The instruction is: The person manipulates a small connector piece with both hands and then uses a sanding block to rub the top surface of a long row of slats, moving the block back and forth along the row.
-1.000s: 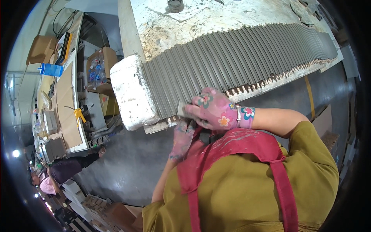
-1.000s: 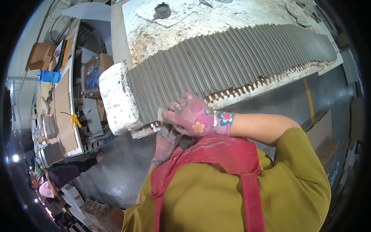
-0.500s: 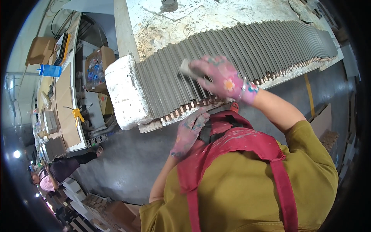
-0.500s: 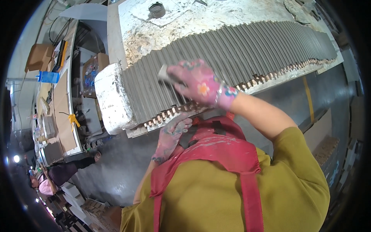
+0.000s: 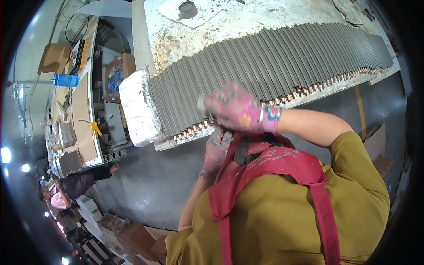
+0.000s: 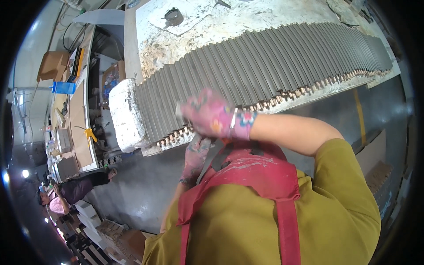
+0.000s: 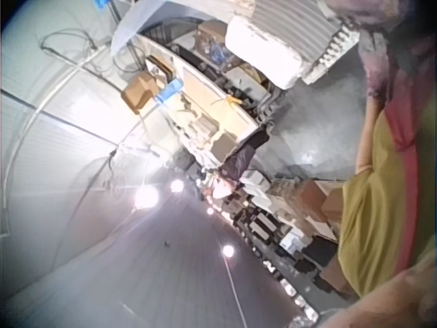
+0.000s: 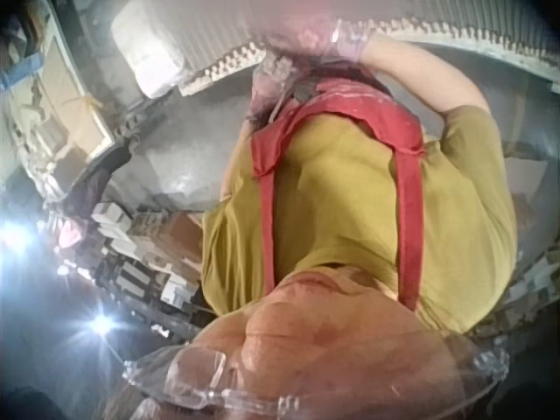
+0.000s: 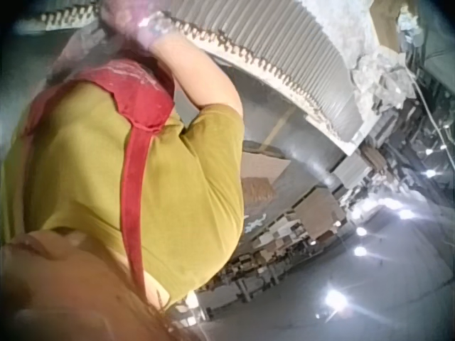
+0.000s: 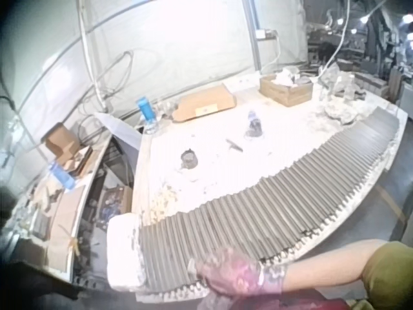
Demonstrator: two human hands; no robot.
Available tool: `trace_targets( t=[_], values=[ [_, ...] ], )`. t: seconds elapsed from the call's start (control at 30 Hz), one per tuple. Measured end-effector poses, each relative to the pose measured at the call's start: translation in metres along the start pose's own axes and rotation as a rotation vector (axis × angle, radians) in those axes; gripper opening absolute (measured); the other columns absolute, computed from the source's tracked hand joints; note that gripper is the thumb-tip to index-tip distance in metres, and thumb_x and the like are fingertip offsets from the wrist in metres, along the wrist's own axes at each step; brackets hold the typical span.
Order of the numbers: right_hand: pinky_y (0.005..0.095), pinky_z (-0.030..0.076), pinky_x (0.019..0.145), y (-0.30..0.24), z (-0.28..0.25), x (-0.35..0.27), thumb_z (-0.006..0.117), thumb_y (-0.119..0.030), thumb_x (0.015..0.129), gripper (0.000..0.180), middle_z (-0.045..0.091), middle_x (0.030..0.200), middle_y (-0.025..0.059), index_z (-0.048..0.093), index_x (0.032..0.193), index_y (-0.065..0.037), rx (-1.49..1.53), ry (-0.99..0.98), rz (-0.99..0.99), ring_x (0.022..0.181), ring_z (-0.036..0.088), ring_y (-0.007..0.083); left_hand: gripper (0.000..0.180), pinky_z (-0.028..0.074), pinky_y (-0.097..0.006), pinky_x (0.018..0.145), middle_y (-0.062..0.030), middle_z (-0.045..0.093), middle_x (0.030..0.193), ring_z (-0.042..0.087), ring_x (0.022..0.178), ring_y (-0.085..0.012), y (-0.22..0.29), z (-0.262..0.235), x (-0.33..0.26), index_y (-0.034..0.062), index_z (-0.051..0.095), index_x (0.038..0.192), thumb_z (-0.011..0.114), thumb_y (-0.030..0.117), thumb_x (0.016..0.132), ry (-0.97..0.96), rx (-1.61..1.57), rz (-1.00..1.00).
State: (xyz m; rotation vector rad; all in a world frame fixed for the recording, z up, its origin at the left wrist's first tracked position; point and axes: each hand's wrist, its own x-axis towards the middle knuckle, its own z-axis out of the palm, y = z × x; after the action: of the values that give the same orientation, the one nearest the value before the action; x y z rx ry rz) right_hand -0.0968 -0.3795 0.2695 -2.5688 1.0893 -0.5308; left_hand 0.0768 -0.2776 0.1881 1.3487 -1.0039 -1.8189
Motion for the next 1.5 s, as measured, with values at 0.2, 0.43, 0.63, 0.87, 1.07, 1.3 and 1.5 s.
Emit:
trace_targets(
  t=[0.2, 0.43, 0.63, 0.87, 1.07, 1.3, 1.5],
  values=[
    [0.0447, 0.045, 0.086, 0.032, -0.022, 0.033, 0.057, -0.038, 0.089, 0.039, 0.062, 0.109, 0.0106, 0.056, 0.122, -0.019, 0.053, 0.11, 0.17, 0.094, 0.062, 0.0312, 0.042, 0.045, -0.028, 0.095, -0.0095, 0.058, 0.126, 0.058, 0.111, -0.0178, -0.005, 0.014, -0.003, 0.0011, 0.047, 0.134, 0.055, 0.007, 0.093, 0.077, 0.087, 0.131],
    [0.0419, 0.053, 0.075, 0.068, -0.002, 0.104, 0.061, -0.031, 0.084, 0.031, 0.064, 0.102, 0.0144, 0.061, 0.109, -0.012, -0.219, -0.065, 0.23, 0.093, 0.065, 0.0305, 0.046, 0.047, -0.029, 0.093, -0.0112, 0.057, 0.126, 0.058, 0.112, -0.0182, 0.002, 0.024, 0.004, -0.0017, 0.045, 0.135, 0.058, 0.017, 0.095, 0.104, 0.012, 0.076],
    [0.0441, 0.047, 0.09, 0.044, -0.029, 0.079, 0.056, -0.035, 0.088, 0.03, 0.065, 0.106, 0.0141, 0.061, 0.106, -0.011, 0.001, -0.159, 0.108, 0.093, 0.065, 0.0282, 0.04, 0.046, -0.028, 0.092, -0.0068, 0.059, 0.122, 0.058, 0.106, -0.0152, -0.01, 0.017, 0.003, -0.0015, 0.05, 0.131, 0.058, 0.015, 0.095, 0.086, -0.038, 0.148],
    [0.0449, 0.047, 0.089, 0.032, -0.013, 0.075, 0.06, -0.026, 0.081, 0.035, 0.065, 0.103, 0.014, 0.061, 0.113, -0.013, -0.029, -0.149, 0.023, 0.096, 0.064, 0.0314, 0.038, 0.045, -0.03, 0.095, -0.0087, 0.059, 0.125, 0.059, 0.108, -0.0165, 0.008, 0.018, 0.003, -0.0023, 0.05, 0.13, 0.056, 0.007, 0.094, 0.101, -0.125, 0.014],
    [0.0411, 0.052, 0.08, 0.047, -0.03, 0.097, 0.054, -0.04, 0.09, 0.036, 0.067, 0.097, 0.0117, 0.057, 0.116, -0.016, 0.242, -0.129, 0.296, 0.085, 0.067, 0.0298, 0.029, 0.048, -0.029, 0.092, -0.0089, 0.062, 0.117, 0.06, 0.108, -0.0186, 0.016, 0.016, 0.001, -0.0012, 0.057, 0.123, 0.057, 0.01, 0.096, 0.057, -0.201, 0.068],
    [0.0458, 0.046, 0.087, 0.011, -0.01, 0.04, 0.06, -0.029, 0.083, 0.034, 0.063, 0.096, 0.0169, 0.057, 0.112, -0.011, 0.084, -0.084, -0.067, 0.091, 0.063, 0.0352, 0.029, 0.048, -0.028, 0.09, -0.0079, 0.062, 0.117, 0.061, 0.102, -0.0174, 0.007, 0.011, 0.001, -0.0012, 0.057, 0.123, 0.057, 0.009, 0.095, 0.061, -0.211, 0.014],
    [0.044, 0.049, 0.085, 0.049, -0.035, 0.058, 0.06, -0.03, 0.087, 0.038, 0.064, 0.107, 0.0117, 0.055, 0.121, -0.014, 0.201, 0.016, 0.037, 0.097, 0.063, 0.0308, 0.029, 0.05, -0.027, 0.084, -0.0087, 0.065, 0.11, 0.064, 0.096, -0.0166, -0.008, 0.004, 0.005, -0.0002, 0.058, 0.122, 0.056, 0.012, 0.095, 0.042, -0.088, 0.113]
  ],
)
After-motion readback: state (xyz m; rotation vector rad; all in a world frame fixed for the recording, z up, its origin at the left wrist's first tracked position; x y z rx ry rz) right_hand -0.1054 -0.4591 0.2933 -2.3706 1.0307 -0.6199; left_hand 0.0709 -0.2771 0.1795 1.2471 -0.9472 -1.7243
